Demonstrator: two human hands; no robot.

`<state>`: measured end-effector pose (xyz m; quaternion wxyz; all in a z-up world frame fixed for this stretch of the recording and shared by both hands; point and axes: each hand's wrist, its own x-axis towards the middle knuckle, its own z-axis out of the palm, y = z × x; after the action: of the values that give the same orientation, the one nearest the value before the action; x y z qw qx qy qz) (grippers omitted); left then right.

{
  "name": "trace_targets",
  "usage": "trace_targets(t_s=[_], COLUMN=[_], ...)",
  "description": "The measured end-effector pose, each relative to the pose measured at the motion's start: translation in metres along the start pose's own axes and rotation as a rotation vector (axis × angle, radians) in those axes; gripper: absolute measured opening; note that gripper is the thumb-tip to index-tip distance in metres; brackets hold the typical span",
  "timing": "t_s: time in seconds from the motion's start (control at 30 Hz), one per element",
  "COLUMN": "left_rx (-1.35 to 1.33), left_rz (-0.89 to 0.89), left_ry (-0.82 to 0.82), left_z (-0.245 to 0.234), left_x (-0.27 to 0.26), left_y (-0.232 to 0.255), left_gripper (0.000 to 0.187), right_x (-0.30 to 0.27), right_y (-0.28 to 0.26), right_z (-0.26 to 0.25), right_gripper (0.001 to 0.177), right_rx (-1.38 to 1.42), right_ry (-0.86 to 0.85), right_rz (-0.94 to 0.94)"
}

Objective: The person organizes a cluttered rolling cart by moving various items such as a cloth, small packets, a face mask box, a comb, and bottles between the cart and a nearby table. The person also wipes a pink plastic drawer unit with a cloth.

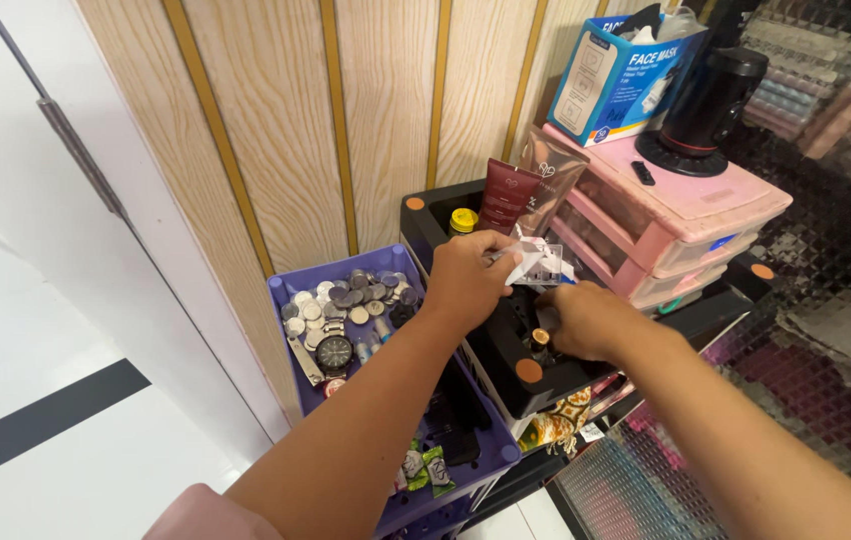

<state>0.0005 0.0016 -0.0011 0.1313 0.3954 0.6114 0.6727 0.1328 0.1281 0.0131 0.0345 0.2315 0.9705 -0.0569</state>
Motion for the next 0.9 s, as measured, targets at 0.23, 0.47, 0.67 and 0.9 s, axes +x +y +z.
trace_targets(t_s=[0.23, 0.47, 0.67, 0.9], left_rx=[0.018, 0.014, -0.075, -0.269], left_rz=[-0.005, -0.020, -0.029, -0.233], left_ry=[0.020, 0.025, 0.049, 0.196], left_z=[0.001, 0.000, 0.001, -0.017], left_x=[0.000, 0.000, 0.002, -0.009], left_y=[-0.001, -0.001, -0.004, 0.001], left_gripper=[0.018, 0.019, 0.021, 0.028], right_x=[0.004, 0.006, 0.010, 0.005], right_y=[-0.008, -0.004, 0.010, 0.007], right_z=[-0.020, -0.020, -0.009, -0.013], right_gripper=[0.038, 0.023, 0.019, 0.060], right_rx=[-0.066, 0.004, 0.004, 0.015], right_ry=[-0.140, -0.151, -0.096, -0.120], right_rz=[0.034, 0.054, -0.048, 0.058])
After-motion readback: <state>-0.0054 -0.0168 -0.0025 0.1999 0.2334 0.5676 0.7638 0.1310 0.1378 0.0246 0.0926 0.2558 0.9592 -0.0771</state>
